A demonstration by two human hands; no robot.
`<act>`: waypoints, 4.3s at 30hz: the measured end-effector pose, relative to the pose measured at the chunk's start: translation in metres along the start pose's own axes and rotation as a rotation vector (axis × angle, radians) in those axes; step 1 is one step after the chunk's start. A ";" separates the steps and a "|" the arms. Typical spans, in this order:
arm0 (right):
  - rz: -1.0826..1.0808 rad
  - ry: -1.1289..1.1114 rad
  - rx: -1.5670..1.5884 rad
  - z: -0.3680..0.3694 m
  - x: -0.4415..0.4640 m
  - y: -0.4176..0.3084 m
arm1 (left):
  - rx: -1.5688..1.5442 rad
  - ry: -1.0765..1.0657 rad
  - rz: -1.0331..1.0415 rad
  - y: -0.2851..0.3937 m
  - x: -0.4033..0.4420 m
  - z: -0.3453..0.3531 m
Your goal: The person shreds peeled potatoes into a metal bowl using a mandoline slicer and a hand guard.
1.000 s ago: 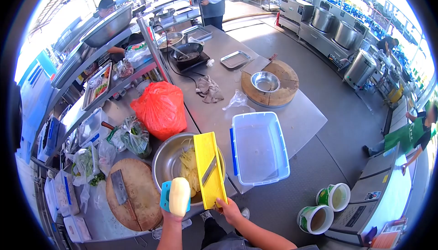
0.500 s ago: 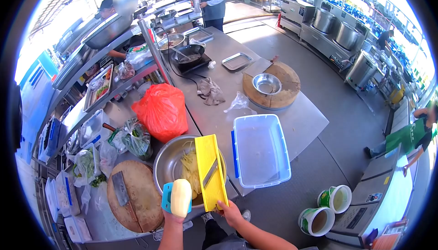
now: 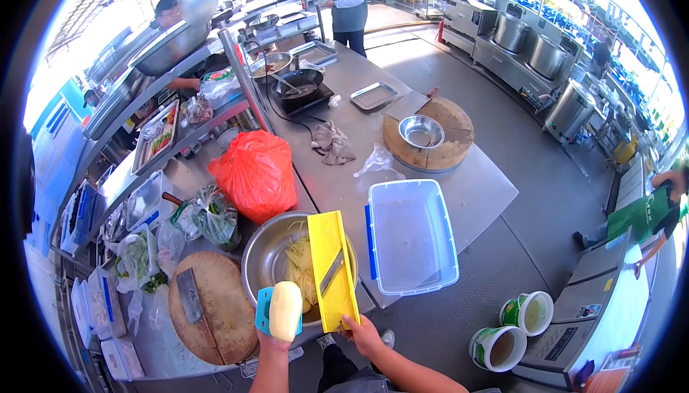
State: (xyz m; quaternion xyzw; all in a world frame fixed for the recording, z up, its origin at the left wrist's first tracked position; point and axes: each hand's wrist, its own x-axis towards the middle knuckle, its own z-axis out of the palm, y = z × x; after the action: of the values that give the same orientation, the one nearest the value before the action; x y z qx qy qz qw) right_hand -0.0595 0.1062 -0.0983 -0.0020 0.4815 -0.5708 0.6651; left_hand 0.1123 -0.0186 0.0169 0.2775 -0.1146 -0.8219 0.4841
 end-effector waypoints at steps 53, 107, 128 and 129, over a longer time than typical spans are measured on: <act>-0.114 -0.190 -0.212 0.084 -0.057 -0.081 | 0.402 0.110 0.184 0.002 -0.003 0.011; -0.115 0.328 -0.457 -0.009 -0.021 -0.028 | 1.390 -0.083 0.073 -0.016 -0.027 0.007; -0.162 0.002 -0.341 0.009 -0.007 -0.010 | 2.074 -0.183 0.371 -0.060 -0.025 0.049; -0.163 0.014 -0.330 0.008 -0.007 -0.012 | 2.078 -0.200 0.364 -0.062 -0.019 0.049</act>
State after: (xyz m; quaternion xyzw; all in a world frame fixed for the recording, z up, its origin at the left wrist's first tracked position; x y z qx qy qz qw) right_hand -0.0625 0.1029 -0.0828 -0.1462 0.5714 -0.5359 0.6041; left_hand 0.0463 0.0255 0.0349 0.4649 -0.8404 -0.2546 0.1131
